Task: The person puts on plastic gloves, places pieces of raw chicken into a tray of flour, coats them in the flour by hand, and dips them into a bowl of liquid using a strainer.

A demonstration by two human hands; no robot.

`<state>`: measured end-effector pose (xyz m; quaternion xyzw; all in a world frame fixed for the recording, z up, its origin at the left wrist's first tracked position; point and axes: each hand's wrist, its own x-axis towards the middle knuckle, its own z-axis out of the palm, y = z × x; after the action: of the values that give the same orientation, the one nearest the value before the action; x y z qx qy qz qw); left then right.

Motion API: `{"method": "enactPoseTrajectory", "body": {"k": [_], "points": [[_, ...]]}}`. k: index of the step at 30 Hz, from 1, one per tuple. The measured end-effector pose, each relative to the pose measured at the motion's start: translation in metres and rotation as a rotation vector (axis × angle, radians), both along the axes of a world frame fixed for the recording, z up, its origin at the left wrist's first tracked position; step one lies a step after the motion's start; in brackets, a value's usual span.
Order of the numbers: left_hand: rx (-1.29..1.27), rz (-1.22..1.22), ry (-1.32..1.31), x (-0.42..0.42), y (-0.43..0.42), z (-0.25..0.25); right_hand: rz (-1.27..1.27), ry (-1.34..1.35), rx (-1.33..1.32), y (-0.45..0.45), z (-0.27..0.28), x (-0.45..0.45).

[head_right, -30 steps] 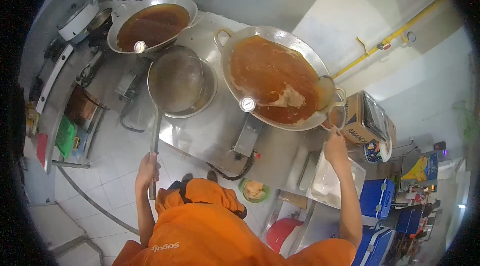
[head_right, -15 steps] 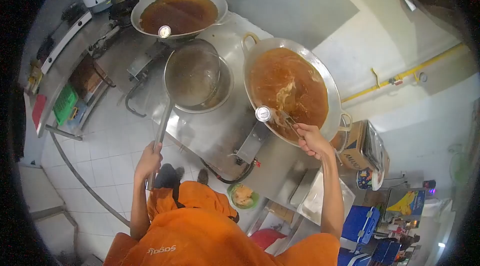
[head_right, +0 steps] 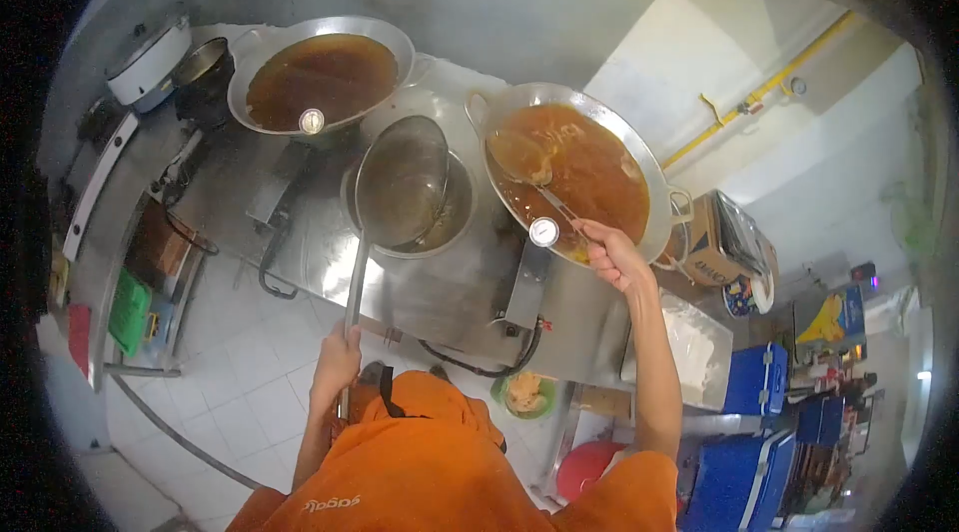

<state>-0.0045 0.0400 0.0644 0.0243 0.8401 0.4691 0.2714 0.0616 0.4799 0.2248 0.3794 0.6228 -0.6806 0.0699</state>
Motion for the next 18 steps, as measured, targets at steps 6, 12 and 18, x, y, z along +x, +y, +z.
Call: {"method": "enactPoseTrajectory", "body": {"k": [6, 12, 18], "points": [[-0.03, -0.137, 0.194, -0.022, -0.039, 0.011, -0.14, 0.057, -0.21, -0.017, -0.006, -0.005], [0.066, -0.169, 0.131, -0.047, -0.067, 0.04, -0.106, 0.0, 0.086, -0.08, 0.026, 0.002], [0.038, -0.187, 0.079, -0.068, -0.087, 0.068, 0.131, 0.09, 0.988, -0.163, -0.037, 0.026]]}}
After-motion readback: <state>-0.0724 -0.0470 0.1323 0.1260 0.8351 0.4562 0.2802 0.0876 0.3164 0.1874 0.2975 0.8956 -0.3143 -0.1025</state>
